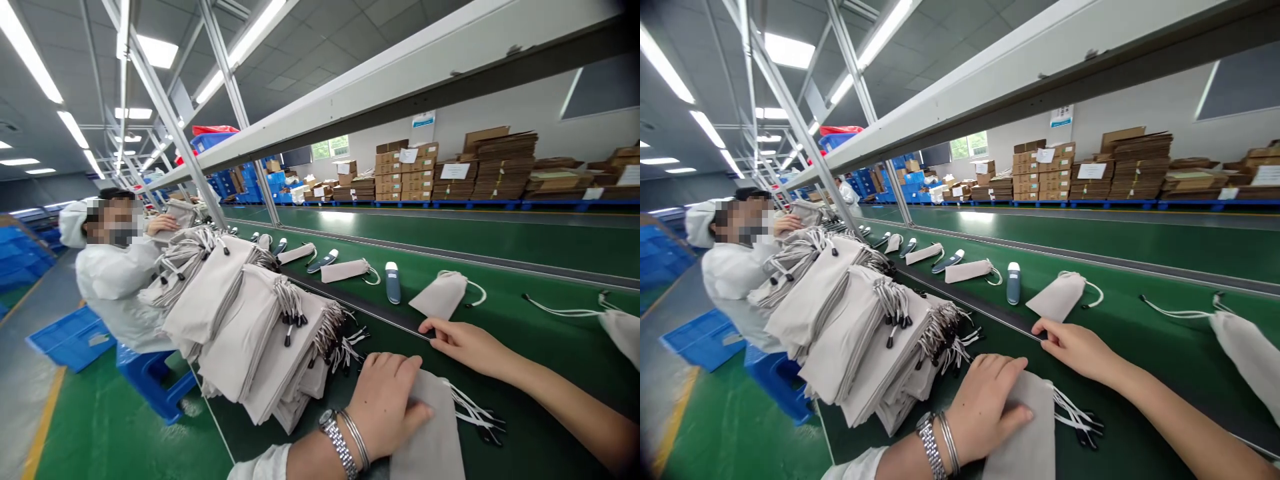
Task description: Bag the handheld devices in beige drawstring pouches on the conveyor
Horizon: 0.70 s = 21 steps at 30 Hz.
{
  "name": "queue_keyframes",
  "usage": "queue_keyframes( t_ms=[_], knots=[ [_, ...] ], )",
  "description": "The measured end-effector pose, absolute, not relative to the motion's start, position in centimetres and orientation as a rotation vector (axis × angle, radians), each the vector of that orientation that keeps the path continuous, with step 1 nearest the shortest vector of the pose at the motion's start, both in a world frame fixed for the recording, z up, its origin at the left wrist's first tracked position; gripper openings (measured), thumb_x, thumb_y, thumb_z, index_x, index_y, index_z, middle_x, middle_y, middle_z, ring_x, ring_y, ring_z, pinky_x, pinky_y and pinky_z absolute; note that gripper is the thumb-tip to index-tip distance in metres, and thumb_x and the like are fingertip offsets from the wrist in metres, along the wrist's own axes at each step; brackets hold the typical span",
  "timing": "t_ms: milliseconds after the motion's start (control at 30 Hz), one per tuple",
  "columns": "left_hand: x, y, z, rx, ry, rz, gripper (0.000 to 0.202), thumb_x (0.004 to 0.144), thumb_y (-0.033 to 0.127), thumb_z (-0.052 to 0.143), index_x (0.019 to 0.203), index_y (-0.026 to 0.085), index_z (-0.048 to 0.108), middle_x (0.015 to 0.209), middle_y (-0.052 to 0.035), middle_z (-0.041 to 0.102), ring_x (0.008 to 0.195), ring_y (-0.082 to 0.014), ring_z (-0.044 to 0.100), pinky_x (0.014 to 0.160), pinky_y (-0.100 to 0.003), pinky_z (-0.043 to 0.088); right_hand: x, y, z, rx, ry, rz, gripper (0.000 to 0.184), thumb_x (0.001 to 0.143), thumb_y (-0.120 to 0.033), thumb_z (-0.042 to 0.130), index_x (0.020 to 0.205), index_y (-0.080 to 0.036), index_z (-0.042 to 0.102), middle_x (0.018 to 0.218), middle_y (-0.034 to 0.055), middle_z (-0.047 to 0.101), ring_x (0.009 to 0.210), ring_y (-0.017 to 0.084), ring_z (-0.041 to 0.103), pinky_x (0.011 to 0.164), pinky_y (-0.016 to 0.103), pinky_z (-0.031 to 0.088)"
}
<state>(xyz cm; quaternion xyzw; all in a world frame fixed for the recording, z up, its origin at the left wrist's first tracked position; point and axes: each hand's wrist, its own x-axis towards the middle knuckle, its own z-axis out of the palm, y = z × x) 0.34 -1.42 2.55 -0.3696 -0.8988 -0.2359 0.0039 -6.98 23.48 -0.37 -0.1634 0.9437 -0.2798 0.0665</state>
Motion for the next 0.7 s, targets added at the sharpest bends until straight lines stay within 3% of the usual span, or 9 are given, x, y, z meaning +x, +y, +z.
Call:
queue_keyframes(
  t_ms=[167,300,367,500,600,700],
  knots=[
    [-0.5,-1.5,2.0,-1.034,-2.755,-0.781,0.02,0.09,0.025,0.062,0.11,0.023,0.061,0.106,-0.0029,0.063,0.1,-0.0211,0.057,0.098,-0.041,0.041,-7.0,23.7,-0.5,-0.496,2.831,-0.9,0.03,0.091,-0.04,0.045,0.113,-0.026,0.061,0.073,-0.0003,0.06,0.066,0.018,0.059,0.06,0.028,0.037],
    [-0.9,-1.5,2.0,-0.957,-2.667,-0.865,0.019,0.082,0.011,0.067,0.097,0.021,0.061,0.101,-0.0023,0.06,0.098,-0.0211,0.053,0.092,-0.038,0.041,-8.1,22.8,1.3,-0.49,2.871,-1.079,0.033,0.093,-0.039,0.043,0.117,-0.023,0.058,0.085,0.0014,0.065,0.072,0.017,0.06,0.067,0.027,0.044],
    [-1.2,-1.5,2.2,-0.966,-2.64,-0.878,0.017,0.081,0.006,0.065,0.086,0.02,0.057,0.094,-0.0012,0.058,0.094,-0.0203,0.051,0.09,-0.037,0.04,-10.0,22.0,2.3,-0.274,3.027,-0.987,0.032,0.092,-0.036,0.045,0.119,-0.023,0.058,0.095,0.0027,0.067,0.076,0.017,0.062,0.071,0.028,0.045],
    [-1.4,-1.5,3.0,-1.108,-2.577,-0.923,0.018,0.085,0.004,0.056,0.079,0.019,0.049,0.082,0.0015,0.055,0.086,-0.0182,0.049,0.094,-0.039,0.035,-14.9,20.8,3.4,0.173,3.143,-0.907,0.049,0.085,-0.041,0.057,0.127,-0.017,0.05,0.121,0.0147,0.062,0.104,0.029,0.061,0.079,0.034,0.045],
    [-1.2,-1.8,3.6,-1.14,-2.533,-1.073,0.013,0.09,0.011,0.054,0.081,0.02,0.048,0.081,0.0013,0.054,0.081,-0.0174,0.048,0.082,-0.034,0.036,-17.7,20.3,3.2,0.383,3.084,-0.93,0.061,0.076,-0.044,0.067,0.126,-0.014,0.048,0.123,0.0203,0.06,0.105,0.034,0.062,0.079,0.037,0.046],
    [-1.2,-1.9,4.0,-1.063,-2.461,-1.395,0.014,0.091,0.019,0.056,0.079,0.02,0.05,0.076,0.0022,0.051,0.072,-0.0152,0.045,0.069,-0.028,0.035,-18.6,20.6,2.6,0.47,2.998,-1.039,0.055,0.068,-0.036,0.073,0.113,-0.014,0.053,0.113,0.0181,0.064,0.1,0.034,0.065,0.074,0.036,0.047]
  ],
)
